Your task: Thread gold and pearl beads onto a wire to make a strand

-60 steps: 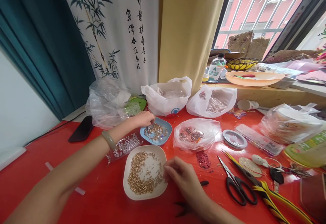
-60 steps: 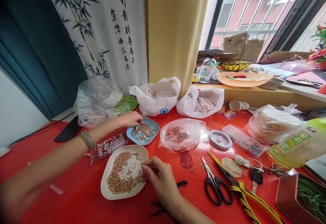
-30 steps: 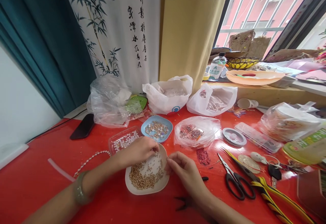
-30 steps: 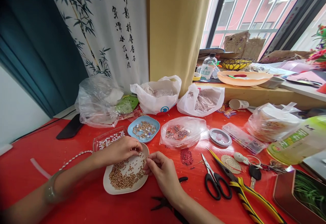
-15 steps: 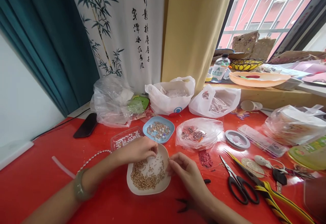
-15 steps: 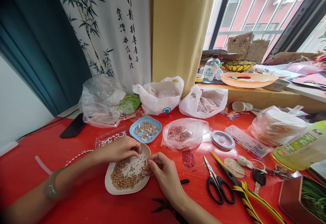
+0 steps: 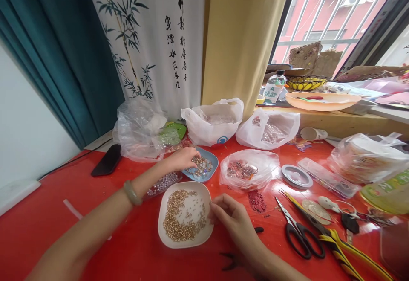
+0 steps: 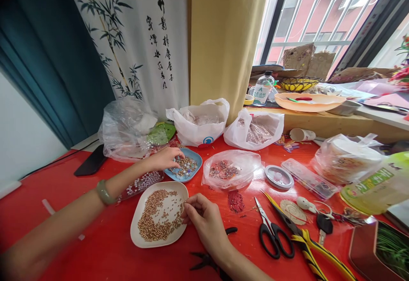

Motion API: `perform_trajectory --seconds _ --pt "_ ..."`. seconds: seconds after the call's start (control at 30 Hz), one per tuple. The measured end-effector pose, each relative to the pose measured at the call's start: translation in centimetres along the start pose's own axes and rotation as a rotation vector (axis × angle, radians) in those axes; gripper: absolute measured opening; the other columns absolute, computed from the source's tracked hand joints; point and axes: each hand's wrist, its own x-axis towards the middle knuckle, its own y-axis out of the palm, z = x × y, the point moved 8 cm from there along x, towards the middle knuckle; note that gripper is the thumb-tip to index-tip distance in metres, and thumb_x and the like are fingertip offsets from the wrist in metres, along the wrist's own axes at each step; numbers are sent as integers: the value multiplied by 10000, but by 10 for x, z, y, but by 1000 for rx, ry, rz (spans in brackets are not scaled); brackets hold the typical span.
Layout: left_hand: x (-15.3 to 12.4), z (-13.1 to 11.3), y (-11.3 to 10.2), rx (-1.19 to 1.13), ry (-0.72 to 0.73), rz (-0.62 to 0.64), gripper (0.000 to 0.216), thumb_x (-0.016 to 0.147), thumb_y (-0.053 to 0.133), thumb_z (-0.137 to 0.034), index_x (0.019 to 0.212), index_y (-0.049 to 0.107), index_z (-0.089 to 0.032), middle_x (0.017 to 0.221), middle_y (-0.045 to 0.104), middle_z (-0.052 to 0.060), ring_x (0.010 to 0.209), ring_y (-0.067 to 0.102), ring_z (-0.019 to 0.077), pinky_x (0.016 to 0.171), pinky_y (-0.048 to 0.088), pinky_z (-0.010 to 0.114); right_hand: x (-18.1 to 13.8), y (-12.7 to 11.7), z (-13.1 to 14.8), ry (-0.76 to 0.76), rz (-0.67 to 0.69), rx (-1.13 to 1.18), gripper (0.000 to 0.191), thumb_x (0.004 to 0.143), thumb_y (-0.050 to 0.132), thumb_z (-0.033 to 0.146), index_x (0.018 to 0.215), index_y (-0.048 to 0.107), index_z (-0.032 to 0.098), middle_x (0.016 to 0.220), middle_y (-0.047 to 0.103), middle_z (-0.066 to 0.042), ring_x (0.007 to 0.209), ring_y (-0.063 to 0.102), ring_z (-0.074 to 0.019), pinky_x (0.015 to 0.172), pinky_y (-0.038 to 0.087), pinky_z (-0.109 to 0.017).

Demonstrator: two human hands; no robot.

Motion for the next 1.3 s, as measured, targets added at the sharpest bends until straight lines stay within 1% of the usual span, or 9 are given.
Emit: perform_trajectory --seconds 0.07,0.23,0.47,0.67,0.8,0.97,1.07,1.2,1.3 --pt "7 -1 10 14 23 29 246 605 631 -173 851 637 -180 910 639 44 816 571 185 717 403 237 0 0 -1 3 3 2 187 764 541 341 678 532 174 597 586 17 567 568 -120 568 445 -234" --pt "15 4 20 22 14 64 156 670 511 -93 702 642 -171 726 657 22 689 586 149 639 410 211 0 1 -5 -1 12 27 178 768 531 337 694 524 175 598 589 19 566 579 -119 561 455 -235" --pt "16 7 6 9 6 37 179 732 482 -172 780 654 -179 767 675 20 670 590 136 633 404 206 1 0 -4 -14 5 11 168 769 527 319 693 523 170 600 594 18 561 582 -115 555 459 -234" --pt "12 11 -4 11 -33 -25 155 694 546 -270 710 669 -177 745 672 30 680 591 159 631 409 225 1 1 -4 -19 9 9 177 773 524 330 692 518 173 596 590 20 560 581 -114 559 464 -235" --pt "-1 10 -10 -3 -50 -78 231 762 456 -270 837 658 -186 741 674 25 680 595 156 663 423 240 1 0 -4 -21 4 8 173 770 530 329 690 521 175 593 585 23 558 581 -116 559 465 -237" --pt "-20 15 -26 -13 -79 -157 248 753 431 -192 900 631 -182 969 647 40 888 570 176 792 402 262 0 1 -2 -21 15 5 168 778 526 313 689 524 171 601 588 18 570 583 -117 564 463 -233" --pt "-31 23 -36 -22 -111 -156 219 748 441 -226 828 642 -194 915 663 27 841 585 185 766 412 276 0 2 0 -12 18 5 170 782 523 315 692 524 171 601 590 16 572 582 -118 569 460 -235" --pt "-54 31 -50 -42 -148 -155 226 719 426 -164 800 637 -180 907 660 28 825 587 165 745 418 250 -1 0 1 -21 9 -12 174 778 528 325 695 531 171 601 588 20 570 579 -119 568 453 -235" --pt "-75 38 -49 -70 -189 -65 179 708 470 -208 786 630 -185 818 670 6 738 597 149 667 430 226 0 0 0 -16 7 -10 175 773 533 328 696 532 171 608 590 20 572 579 -118 569 451 -234"
